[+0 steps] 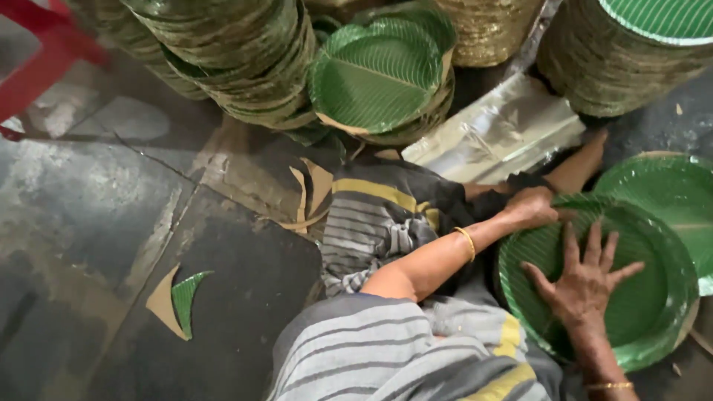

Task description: The person organizes and stacks several leaf-patterned disposable plates, placing some into plastic bags by hand while sitting on a stone floor.

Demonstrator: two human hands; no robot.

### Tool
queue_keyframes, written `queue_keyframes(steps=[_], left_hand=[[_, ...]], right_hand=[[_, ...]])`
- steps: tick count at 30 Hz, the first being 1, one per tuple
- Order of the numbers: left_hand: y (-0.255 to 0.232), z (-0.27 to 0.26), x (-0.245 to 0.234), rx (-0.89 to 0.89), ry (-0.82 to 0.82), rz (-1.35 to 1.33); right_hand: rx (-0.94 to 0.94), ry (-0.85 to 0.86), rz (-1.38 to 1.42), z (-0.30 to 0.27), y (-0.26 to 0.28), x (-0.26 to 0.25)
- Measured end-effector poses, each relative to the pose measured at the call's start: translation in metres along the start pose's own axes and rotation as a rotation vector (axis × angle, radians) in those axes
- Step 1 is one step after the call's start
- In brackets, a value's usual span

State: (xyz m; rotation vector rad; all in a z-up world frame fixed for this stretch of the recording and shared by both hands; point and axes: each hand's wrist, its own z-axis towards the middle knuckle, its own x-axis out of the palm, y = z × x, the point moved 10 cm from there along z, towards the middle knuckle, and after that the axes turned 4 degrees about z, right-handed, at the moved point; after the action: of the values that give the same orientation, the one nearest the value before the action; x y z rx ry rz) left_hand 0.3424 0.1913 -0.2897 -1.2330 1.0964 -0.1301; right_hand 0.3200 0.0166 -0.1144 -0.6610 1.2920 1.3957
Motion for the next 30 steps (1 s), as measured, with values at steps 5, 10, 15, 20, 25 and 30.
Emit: queue_keyframes(steps=[5, 10, 15, 20, 25, 30], left_hand=[[0.009, -0.081, -0.012, -0.377, -0.139, -0.151], [0.006, -0.123, -0.007, -0.345, 0.024, -0.339], [0.044, -0.047, -0.001, -0.281, -0.023, -0.197], [0.005, -0.059, -0.031, -0.036, -0.167, -0.281], [0.024, -0.066, -0.017, -0.132, -0.071, -0.21], [0.006, -0.075, -0.035, -0.03, 0.311, -0.765]], right_hand=[[-0.022, 0.01, 0.052, 0.016, -0.041, -0.009], [0.151, 0.027, -0.048, -0.013, -0.043, 0.031], [0.076, -0.03, -0.022, -0.013, 0.04, 0.009], [0.056, -0.038, 0.052, -0.015, 0.034, 0.007], [0.168, -0.054, -0.038, -0.012, 0.022, 0.018], [0.267, 0.045, -0.136, -0.013, 0.016, 0.023]])
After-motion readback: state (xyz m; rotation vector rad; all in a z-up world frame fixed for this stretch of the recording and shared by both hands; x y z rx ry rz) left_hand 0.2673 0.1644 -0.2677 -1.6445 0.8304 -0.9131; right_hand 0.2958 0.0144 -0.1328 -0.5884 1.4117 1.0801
